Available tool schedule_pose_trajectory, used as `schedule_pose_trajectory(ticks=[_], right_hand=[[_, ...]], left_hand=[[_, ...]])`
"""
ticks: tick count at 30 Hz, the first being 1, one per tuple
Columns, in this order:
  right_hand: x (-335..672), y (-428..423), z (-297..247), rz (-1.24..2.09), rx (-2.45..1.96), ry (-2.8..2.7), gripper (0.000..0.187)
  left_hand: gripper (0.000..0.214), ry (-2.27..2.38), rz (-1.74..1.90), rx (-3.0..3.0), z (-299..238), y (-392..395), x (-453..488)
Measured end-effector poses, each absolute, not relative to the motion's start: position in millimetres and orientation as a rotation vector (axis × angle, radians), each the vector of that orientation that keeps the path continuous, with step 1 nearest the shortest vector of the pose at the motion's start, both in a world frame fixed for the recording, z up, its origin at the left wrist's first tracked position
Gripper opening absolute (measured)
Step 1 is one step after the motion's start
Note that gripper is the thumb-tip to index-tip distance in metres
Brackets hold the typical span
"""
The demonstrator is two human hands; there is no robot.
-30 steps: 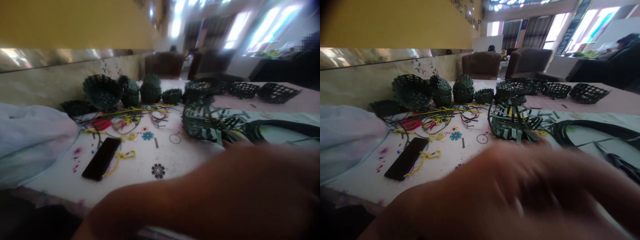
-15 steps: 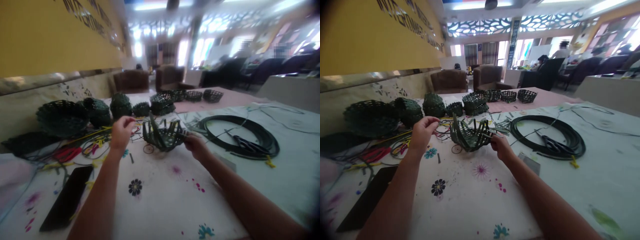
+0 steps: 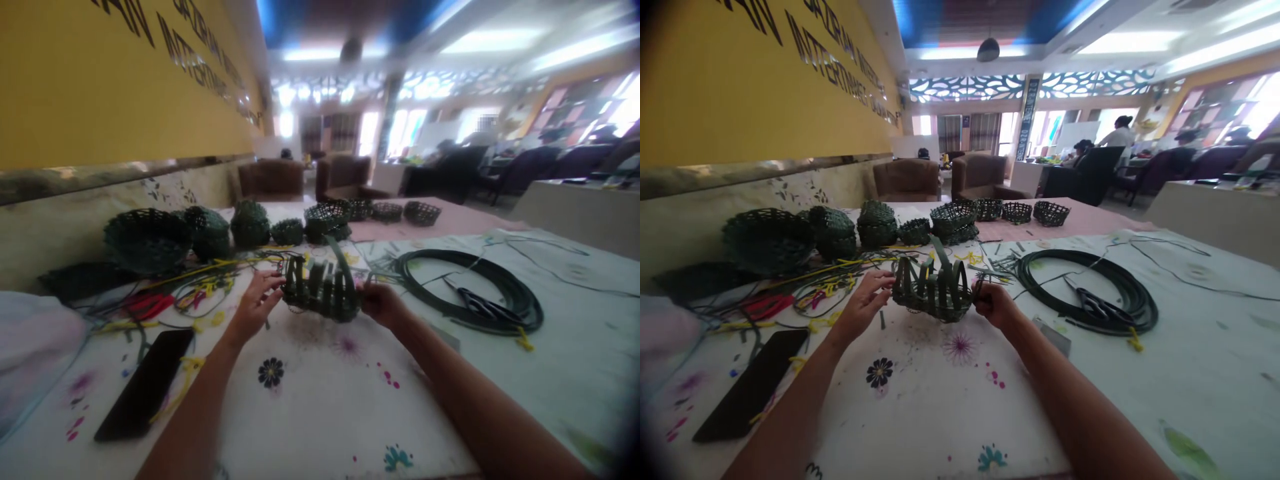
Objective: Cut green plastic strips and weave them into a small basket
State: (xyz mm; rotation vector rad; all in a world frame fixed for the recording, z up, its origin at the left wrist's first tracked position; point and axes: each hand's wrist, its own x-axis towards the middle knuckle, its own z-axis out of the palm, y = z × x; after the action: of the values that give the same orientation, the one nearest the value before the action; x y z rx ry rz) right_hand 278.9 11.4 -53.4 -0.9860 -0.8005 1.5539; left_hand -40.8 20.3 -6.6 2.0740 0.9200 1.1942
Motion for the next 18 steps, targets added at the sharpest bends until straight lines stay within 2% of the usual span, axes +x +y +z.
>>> schedule_pose_trajectory(ticks=[9,18], right_hand=[[281.1,16.2,-63.1,1.646,-1.071,-0.79,0.016],[274.8,3.0,-37.2,1.047,-1.08,-0.734,0.031]], left_hand=[[0.021,0.906,1.242,2.112,2.2,10.9,-29.5],[0.016,1.139,1.453,2.196,6.8,-4.1,-20.2]])
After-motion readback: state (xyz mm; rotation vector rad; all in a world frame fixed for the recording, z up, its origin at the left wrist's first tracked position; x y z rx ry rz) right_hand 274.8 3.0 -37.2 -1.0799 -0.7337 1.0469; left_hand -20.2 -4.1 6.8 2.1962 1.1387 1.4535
